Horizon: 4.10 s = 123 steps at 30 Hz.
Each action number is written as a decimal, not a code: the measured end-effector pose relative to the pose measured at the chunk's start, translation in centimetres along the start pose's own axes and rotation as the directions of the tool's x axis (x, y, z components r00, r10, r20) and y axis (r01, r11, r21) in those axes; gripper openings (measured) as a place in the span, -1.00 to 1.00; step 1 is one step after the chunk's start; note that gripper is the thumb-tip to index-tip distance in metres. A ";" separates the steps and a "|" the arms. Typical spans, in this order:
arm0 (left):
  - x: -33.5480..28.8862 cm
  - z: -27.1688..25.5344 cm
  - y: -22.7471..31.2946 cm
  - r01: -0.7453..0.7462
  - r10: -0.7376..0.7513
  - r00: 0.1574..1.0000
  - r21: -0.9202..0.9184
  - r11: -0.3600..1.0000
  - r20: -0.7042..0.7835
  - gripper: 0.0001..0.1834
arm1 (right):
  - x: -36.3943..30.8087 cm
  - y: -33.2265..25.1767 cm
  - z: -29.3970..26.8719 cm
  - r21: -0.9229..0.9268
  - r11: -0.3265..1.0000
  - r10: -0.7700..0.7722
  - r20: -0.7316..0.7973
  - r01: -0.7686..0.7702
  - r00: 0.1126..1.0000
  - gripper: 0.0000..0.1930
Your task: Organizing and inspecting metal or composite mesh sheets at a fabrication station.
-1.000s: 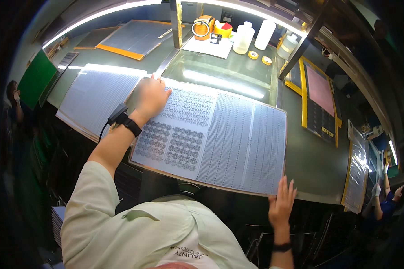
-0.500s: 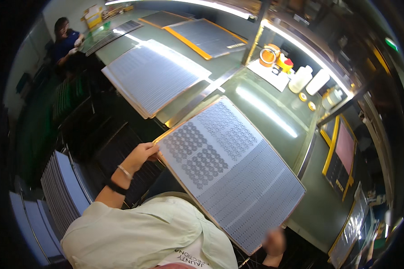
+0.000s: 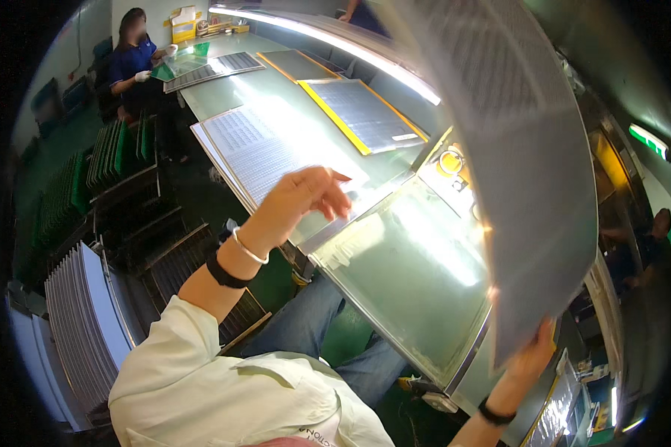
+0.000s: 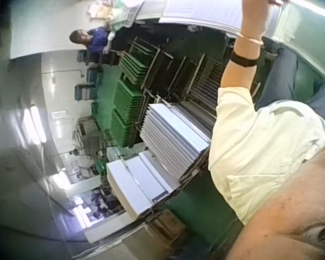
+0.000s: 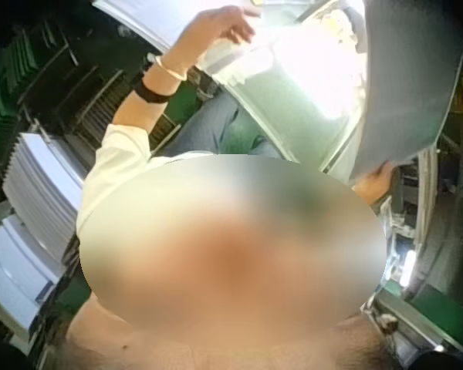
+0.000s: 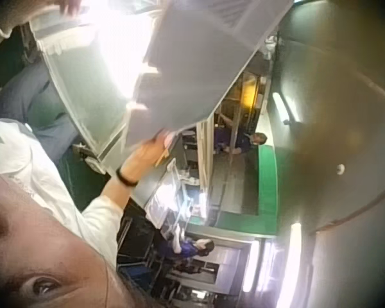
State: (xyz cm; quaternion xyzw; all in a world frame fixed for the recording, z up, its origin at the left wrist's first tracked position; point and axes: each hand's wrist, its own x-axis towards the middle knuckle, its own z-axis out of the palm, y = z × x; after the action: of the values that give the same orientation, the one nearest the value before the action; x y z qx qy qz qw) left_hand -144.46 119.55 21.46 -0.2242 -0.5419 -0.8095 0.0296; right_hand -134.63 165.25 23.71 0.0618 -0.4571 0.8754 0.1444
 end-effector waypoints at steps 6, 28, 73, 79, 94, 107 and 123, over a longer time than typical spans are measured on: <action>-7.1 -6.0 -5.6 0.395 -0.431 0.891 0.227 0.890 0.144 -0.68 | 28.1 0.9 11.2 0.068 0.997 -0.051 0.291 0.033 0.955 -0.80; -29.4 -29.4 -28.4 0.896 -0.278 0.261 0.125 0.426 -0.924 -0.69 | 31.7 23.7 28.3 -0.742 0.355 0.547 0.658 0.569 0.517 -0.71; -34.7 -13.7 9.4 -0.003 0.401 0.600 0.499 0.867 -0.693 -0.72 | -9.0 38.0 18.3 -0.488 0.789 0.564 0.334 -0.373 0.756 -0.74; -28.8 -16.4 7.7 0.137 0.313 0.744 0.593 0.794 -0.590 -0.68 | -5.7 31.2 17.0 -0.496 0.855 0.287 0.210 -0.151 0.935 -0.78; -10.1 -2.9 -10.7 0.385 -0.345 0.895 -0.099 0.918 0.282 -0.68 | 10.5 4.4 -5.6 -0.913 0.376 -0.017 0.161 0.155 0.987 -0.74; -11.2 8.4 -19.2 0.749 -0.739 0.659 -0.215 0.627 0.137 -0.61 | 15.9 8.3 -17.6 -0.949 -0.237 0.028 0.209 0.210 0.977 -0.62; -15.1 -4.0 -17.9 0.691 -0.676 0.718 0.053 0.721 -0.166 -0.77 | 3.5 40.5 23.7 -0.521 0.020 0.360 0.800 0.854 0.480 -0.37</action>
State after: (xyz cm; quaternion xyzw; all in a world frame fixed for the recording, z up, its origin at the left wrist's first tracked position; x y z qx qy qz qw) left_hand -137.42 120.42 -1.20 0.0491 -0.6272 -0.7447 -0.2228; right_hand -151.01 124.66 6.45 0.4419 -0.8830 0.1162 0.1078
